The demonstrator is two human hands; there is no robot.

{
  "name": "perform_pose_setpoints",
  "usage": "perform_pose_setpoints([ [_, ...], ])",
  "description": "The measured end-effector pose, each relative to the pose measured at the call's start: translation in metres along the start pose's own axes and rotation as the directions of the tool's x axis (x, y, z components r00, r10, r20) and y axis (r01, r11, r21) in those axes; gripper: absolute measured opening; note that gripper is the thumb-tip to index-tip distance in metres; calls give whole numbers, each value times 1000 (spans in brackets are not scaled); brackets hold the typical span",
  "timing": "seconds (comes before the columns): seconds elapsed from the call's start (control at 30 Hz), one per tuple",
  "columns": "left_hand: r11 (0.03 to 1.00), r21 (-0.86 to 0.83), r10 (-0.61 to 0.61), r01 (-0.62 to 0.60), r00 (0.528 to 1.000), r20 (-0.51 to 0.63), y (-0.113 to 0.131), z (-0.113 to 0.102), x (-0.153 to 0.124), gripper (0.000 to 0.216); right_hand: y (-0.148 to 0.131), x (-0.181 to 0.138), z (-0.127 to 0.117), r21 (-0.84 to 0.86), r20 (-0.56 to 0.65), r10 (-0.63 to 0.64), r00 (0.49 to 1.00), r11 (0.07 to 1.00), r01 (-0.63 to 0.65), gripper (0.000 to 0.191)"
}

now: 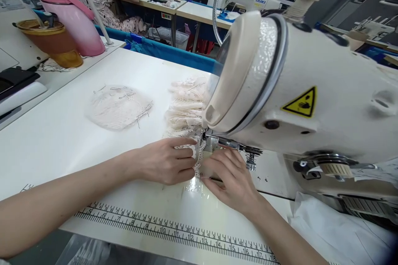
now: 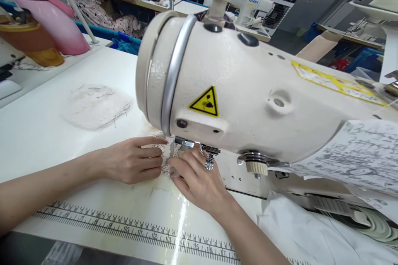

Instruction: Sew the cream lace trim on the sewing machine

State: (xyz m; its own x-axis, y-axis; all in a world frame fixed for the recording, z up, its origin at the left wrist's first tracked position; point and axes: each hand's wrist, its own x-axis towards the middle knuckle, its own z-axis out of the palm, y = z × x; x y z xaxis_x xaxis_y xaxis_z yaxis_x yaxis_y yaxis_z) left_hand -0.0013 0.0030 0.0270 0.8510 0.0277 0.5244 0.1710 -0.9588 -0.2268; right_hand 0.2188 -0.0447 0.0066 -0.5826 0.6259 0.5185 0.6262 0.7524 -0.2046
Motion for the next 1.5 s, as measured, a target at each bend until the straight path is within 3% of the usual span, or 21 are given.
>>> perform_pose_setpoints([
  [0.2, 1000, -18, 5, -5, 1000, 9, 0, 0, 0, 25, -3, 10, 0, 22, -79, -154, 985, 987, 157, 10],
  [0.33, 995, -61, -67, 75, 989, 131, 1, 4, -5, 15, -2, 11, 0, 33, -58, -210, 976, 977, 212, 17],
  [0.5, 959, -78, -234, 272, 918, 318, 2, 11, -13, 53, -1, 5, 3, 1, -21, -178, 984, 984, 178, 16],
  [0.63, 954, -48, -254, 294, 887, 387, 2, 11, -14, 57, 0, 0, 6, -17, 15, -159, 987, 987, 159, 17],
  [1.0, 949, -137, -212, 285, 895, 394, -13, 6, -16, 58, -4, 8, 10, -57, -36, -233, 972, 971, 231, 16],
  [1.5, 940, -96, -266, 326, 882, 390, -9, 7, -12, 56, -1, 3, 12, -110, -14, -189, 982, 976, 186, 19],
])
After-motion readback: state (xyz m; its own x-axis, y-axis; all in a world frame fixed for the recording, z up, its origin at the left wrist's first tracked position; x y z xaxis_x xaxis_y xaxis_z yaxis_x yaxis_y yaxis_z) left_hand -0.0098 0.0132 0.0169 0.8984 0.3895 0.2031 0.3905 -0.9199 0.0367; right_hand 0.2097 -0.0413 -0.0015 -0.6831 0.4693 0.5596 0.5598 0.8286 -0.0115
